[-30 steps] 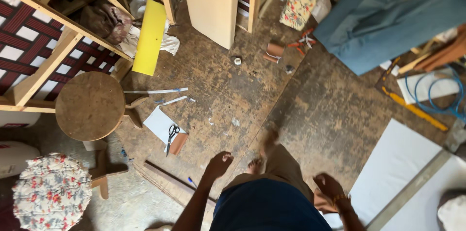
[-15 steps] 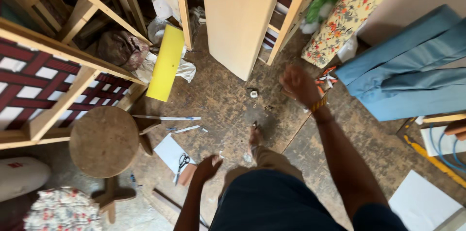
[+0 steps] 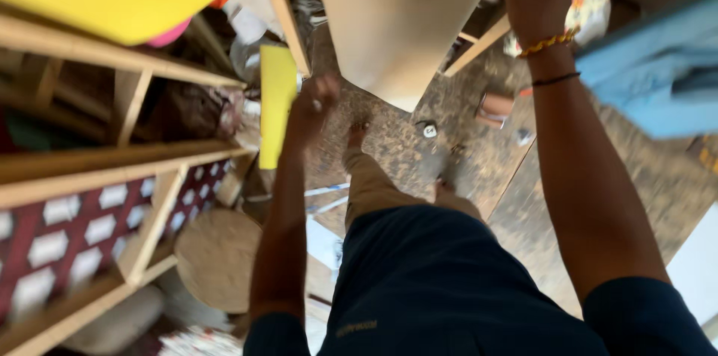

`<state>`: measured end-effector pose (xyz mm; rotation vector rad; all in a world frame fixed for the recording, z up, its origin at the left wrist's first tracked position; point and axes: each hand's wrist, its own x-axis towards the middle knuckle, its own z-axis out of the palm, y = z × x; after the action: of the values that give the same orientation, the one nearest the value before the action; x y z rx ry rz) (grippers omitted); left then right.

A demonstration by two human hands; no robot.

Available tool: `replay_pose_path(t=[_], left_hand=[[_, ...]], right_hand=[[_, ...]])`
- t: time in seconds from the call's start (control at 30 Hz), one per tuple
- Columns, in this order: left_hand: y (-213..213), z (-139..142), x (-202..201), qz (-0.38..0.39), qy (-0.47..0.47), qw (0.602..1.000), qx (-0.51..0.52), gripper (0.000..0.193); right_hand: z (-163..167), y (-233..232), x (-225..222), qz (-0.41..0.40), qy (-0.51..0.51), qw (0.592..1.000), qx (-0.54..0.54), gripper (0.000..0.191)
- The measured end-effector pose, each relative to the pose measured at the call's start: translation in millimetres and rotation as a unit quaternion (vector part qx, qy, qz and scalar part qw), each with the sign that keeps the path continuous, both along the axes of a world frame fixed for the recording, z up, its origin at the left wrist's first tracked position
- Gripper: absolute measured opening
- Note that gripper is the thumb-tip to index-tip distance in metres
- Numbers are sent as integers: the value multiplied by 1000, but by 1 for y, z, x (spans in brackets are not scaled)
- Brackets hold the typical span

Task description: The person uses a ruler and pen to mark lines on a large piece of white fabric, then cuts along the lines with scissors. They also cut a piece of brown material, likely foam or leather, into a specific shape.

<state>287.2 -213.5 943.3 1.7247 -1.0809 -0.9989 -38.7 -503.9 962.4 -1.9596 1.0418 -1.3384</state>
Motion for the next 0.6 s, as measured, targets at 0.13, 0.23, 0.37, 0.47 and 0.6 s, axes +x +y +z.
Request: replay_pose_path(t=[0.13, 0.23, 0.37, 0.47, 0.6], left_hand=[[-183, 23, 104, 49, 93, 986, -133, 19], [-269, 38, 138, 17, 33, 985, -168, 38], [-332, 42, 150, -29, 9, 969, -245, 63], [-347, 46, 138, -38, 24, 973, -227, 83], [-349, 58, 126, 23, 62, 980, -187, 89]], right_hand=[[2, -9, 16, -83, 8, 990, 112, 33], [3, 29, 35, -126, 15, 974, 190, 26], [21, 42, 62, -188, 69, 980, 18, 55], [31, 68, 83, -132, 93, 979, 126, 80], [29, 64, 103, -285, -22, 938, 198, 66]])
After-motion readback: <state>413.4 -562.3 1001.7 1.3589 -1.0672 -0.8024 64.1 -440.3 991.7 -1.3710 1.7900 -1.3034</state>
